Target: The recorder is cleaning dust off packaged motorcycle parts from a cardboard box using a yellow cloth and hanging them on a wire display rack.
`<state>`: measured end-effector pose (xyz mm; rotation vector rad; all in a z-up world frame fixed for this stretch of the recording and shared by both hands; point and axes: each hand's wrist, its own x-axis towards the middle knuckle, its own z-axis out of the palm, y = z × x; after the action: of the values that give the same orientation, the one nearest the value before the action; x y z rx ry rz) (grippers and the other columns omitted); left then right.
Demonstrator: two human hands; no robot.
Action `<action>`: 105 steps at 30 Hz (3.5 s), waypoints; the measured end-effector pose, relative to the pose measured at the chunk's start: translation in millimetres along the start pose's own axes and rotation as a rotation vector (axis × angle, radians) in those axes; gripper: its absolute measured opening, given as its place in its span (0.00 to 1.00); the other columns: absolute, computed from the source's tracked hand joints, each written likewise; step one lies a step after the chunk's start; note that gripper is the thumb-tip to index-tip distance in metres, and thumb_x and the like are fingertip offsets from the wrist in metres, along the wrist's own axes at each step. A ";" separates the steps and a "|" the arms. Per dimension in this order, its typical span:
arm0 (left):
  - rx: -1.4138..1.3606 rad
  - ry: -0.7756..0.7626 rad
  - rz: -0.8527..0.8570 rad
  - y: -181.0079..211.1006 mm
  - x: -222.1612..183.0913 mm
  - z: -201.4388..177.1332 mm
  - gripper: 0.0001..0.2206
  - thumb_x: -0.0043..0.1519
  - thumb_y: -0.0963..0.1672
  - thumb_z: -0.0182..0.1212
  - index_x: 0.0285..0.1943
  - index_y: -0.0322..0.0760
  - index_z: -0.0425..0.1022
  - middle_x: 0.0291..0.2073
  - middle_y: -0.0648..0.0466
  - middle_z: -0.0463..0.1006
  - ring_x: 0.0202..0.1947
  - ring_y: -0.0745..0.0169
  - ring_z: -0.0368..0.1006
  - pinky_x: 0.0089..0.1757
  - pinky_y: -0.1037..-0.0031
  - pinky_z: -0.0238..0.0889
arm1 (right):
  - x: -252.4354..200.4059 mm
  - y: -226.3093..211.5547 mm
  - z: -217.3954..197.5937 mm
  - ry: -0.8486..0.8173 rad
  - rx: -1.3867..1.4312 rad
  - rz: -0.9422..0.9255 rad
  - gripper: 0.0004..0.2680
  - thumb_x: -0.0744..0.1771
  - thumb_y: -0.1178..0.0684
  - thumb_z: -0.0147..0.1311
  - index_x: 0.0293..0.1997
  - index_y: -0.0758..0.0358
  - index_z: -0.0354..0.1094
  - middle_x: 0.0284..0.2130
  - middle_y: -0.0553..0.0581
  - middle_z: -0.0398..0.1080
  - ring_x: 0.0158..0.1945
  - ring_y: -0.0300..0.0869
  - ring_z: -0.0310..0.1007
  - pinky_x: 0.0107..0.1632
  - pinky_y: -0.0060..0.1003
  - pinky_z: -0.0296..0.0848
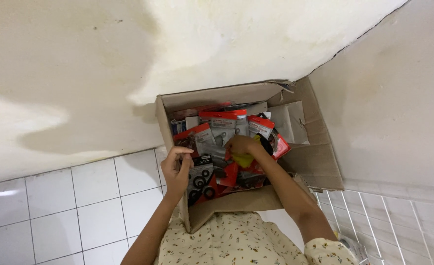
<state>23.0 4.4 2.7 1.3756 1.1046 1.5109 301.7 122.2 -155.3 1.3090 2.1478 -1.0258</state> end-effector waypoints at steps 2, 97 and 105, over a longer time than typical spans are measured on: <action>0.004 0.006 -0.020 0.4 0.0 -1.6 0.04 0.69 0.37 0.54 0.44 0.34 0.74 0.23 0.58 0.73 0.22 0.76 0.66 0.26 0.83 0.57 | -2.2 15.8 -5.4 0.043 0.090 -0.065 0.17 0.64 0.50 0.51 0.58 0.51 0.75 0.54 0.59 0.76 0.55 0.53 0.76 0.58 0.45 0.73; -0.185 0.220 -0.328 5.8 -18.9 -46.5 0.14 0.74 0.45 0.48 0.58 0.25 0.69 0.35 0.54 0.71 0.35 0.70 0.60 0.37 0.76 0.56 | -219.0 -261.9 -90.9 0.786 0.554 -0.350 0.09 0.61 0.55 0.65 0.42 0.62 0.78 0.36 0.58 0.80 0.38 0.46 0.82 0.44 0.39 0.78; 0.045 0.148 -0.339 11.6 -15.5 -39.9 0.19 0.71 0.45 0.45 0.67 0.29 0.65 0.31 0.54 0.76 0.30 0.71 0.65 0.34 0.77 0.60 | -189.3 -273.2 -52.6 0.756 0.358 -0.262 0.07 0.61 0.54 0.66 0.38 0.62 0.78 0.35 0.59 0.79 0.34 0.45 0.81 0.40 0.38 0.79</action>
<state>-15.4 -17.4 7.9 1.0534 1.3934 1.3599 149.9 -23.2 107.4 1.8388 2.8409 -1.1856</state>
